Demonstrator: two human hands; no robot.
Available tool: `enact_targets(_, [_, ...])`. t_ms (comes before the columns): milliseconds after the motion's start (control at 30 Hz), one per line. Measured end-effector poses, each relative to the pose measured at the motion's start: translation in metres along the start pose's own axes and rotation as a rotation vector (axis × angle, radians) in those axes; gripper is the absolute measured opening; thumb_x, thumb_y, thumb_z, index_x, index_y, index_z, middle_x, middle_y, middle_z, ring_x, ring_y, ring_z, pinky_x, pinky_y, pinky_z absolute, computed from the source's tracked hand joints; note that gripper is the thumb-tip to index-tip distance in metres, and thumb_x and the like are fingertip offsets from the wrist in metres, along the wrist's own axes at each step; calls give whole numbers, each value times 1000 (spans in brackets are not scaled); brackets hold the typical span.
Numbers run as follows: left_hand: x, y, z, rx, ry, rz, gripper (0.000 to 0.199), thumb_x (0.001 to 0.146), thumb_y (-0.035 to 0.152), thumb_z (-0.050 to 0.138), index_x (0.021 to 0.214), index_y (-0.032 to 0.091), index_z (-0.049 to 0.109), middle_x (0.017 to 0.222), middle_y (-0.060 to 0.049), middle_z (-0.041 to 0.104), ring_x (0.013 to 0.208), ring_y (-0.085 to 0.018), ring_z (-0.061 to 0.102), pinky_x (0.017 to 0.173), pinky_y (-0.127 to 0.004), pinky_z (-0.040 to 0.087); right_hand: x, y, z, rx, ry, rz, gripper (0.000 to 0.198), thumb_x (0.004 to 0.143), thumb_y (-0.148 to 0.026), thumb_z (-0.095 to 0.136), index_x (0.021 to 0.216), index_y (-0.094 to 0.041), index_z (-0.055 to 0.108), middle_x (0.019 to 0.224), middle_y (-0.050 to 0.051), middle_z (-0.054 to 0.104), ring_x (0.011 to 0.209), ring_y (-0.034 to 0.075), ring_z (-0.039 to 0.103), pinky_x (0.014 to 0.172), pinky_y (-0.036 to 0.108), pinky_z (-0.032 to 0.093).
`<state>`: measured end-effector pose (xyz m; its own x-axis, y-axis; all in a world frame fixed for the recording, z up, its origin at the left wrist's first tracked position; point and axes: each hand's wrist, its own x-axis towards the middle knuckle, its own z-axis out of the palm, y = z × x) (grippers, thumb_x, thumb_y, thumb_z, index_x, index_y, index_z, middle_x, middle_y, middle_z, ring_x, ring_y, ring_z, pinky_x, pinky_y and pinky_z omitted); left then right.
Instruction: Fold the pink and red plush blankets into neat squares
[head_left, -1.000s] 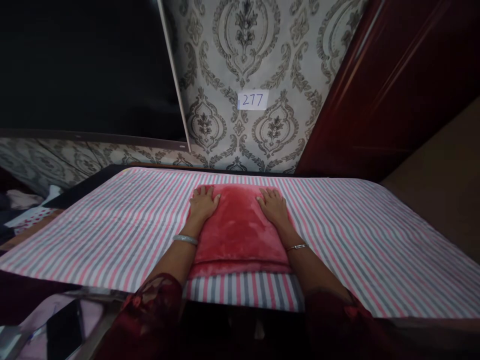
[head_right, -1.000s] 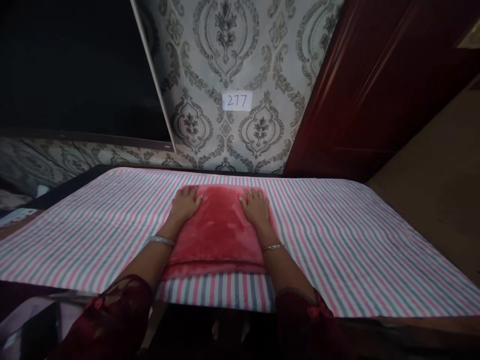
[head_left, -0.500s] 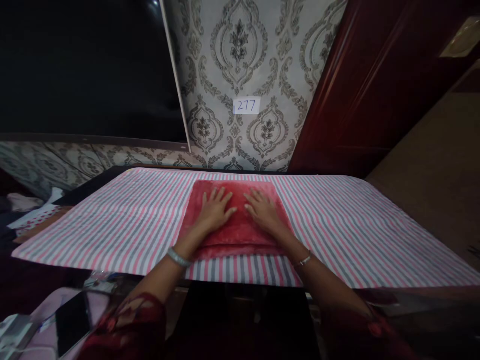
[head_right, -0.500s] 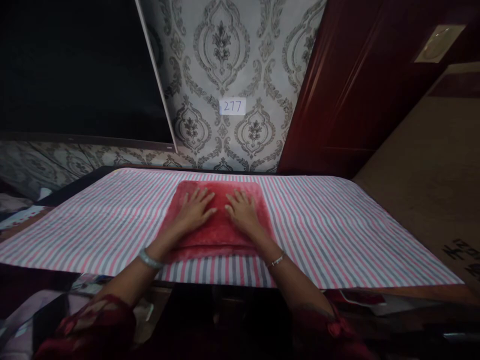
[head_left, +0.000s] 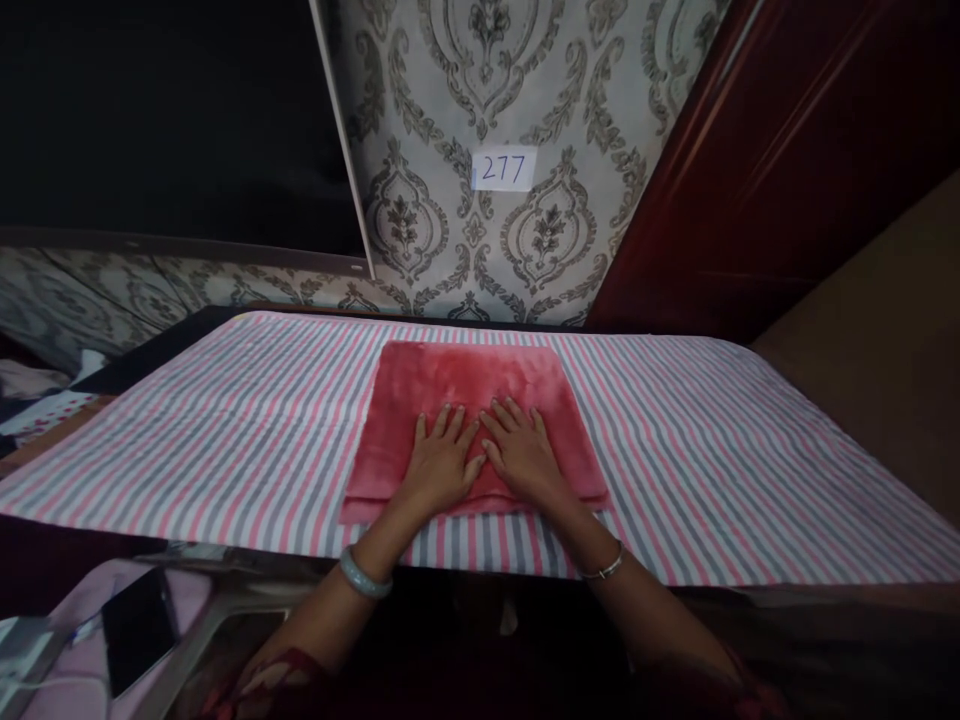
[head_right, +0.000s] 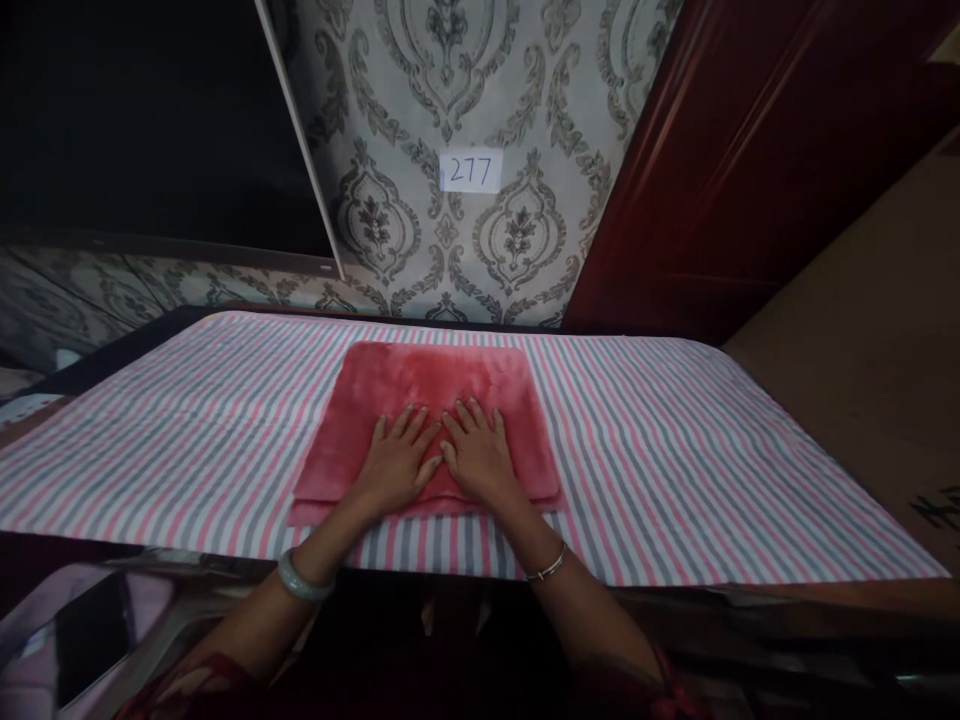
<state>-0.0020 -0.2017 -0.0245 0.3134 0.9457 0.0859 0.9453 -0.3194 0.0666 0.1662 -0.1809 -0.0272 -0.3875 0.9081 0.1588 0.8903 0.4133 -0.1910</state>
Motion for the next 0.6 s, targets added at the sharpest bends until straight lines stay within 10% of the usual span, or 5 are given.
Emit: enact_targets(600, [-6, 2, -9, -45, 45, -1, 60, 103, 48, 37, 157, 23, 40, 168, -9, 28, 156, -31, 21, 125, -59, 18, -4, 5, -6, 59, 10, -18, 53, 104, -36, 36, 155, -24, 44, 165, 7, 35, 154, 26, 26, 122, 55, 21])
